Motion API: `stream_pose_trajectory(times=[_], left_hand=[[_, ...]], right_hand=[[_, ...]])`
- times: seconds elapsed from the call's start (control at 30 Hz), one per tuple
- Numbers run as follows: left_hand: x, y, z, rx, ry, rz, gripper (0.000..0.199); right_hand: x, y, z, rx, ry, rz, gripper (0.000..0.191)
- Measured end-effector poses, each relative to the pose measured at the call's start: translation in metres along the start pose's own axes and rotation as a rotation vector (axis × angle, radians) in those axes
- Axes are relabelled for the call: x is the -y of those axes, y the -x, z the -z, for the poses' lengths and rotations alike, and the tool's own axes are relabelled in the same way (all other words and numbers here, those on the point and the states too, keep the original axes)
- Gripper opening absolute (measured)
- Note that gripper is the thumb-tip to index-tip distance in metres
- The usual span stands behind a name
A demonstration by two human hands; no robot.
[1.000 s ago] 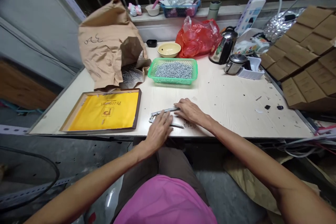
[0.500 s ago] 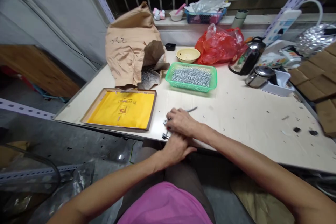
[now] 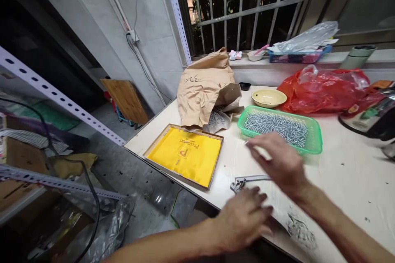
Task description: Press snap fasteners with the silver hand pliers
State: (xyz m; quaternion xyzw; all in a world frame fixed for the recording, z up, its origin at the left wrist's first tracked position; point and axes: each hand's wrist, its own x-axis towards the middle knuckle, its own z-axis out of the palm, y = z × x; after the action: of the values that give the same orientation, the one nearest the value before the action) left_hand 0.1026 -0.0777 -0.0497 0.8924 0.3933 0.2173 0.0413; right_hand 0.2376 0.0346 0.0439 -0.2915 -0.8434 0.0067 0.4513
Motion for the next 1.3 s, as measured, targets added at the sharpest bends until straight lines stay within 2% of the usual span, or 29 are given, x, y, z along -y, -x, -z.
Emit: stream_pose_trajectory(times=[0.03,0.07,0.1,0.13,0.17,0.23,0.3,0.4,0.53,0.63,0.73,0.9,1.03,1.17,1.3], left_hand=[[0.016,0.0,0.015,-0.016,-0.021,0.064,0.035],[0.034,0.0,0.03,-0.046,-0.063,0.218,0.03],[0.055,0.002,0.045,-0.038,-0.112,0.382,0.03],[0.077,0.005,0.06,-0.025,-0.172,0.544,0.03],[0.099,0.009,0.073,-0.001,-0.23,0.671,0.029],[0.138,0.019,0.093,0.047,-0.341,0.835,0.028],[0.166,0.03,0.102,0.124,-0.398,0.876,0.028],[0.19,0.043,0.1,0.197,-0.396,0.83,0.028],[0.208,0.048,0.091,0.257,-0.366,0.798,0.031],[0.219,0.045,0.09,0.221,-0.354,0.811,0.032],[0.224,0.042,0.093,0.178,-0.394,0.836,0.032],[0.229,0.04,0.102,0.234,-0.475,0.962,0.037],[0.236,0.038,0.105,0.258,-0.476,0.982,0.035],[0.227,0.036,0.106,0.219,-0.492,0.993,0.037],[0.214,0.034,0.106,0.252,-0.457,1.061,0.035]], right_hand=[[-0.017,-0.01,0.011,-0.022,0.121,-0.101,0.019],[-0.036,-0.016,0.02,-0.074,0.215,-0.147,0.019],[-0.058,-0.019,0.025,-0.162,0.283,-0.134,0.017],[-0.078,-0.018,0.028,-0.123,0.311,-0.14,0.018],[-0.097,-0.013,0.028,0.0,0.321,-0.128,0.023],[-0.119,0.003,0.023,0.17,0.351,-0.176,0.035],[-0.115,0.027,0.017,0.261,0.377,-0.227,0.041],[-0.07,0.064,0.014,0.388,0.315,-0.255,0.038],[0.0,0.104,0.014,0.697,0.114,-0.328,0.031],[0.023,0.123,0.014,0.837,0.08,-0.387,0.027],[0.029,0.132,0.014,0.835,0.153,-0.413,0.025],[0.032,0.13,0.009,0.807,0.271,-0.408,0.028],[0.031,0.13,0.008,0.792,0.272,-0.411,0.024],[0.031,0.13,0.012,0.802,0.28,-0.398,0.021],[0.031,0.132,0.011,0.82,0.304,-0.409,0.023]])
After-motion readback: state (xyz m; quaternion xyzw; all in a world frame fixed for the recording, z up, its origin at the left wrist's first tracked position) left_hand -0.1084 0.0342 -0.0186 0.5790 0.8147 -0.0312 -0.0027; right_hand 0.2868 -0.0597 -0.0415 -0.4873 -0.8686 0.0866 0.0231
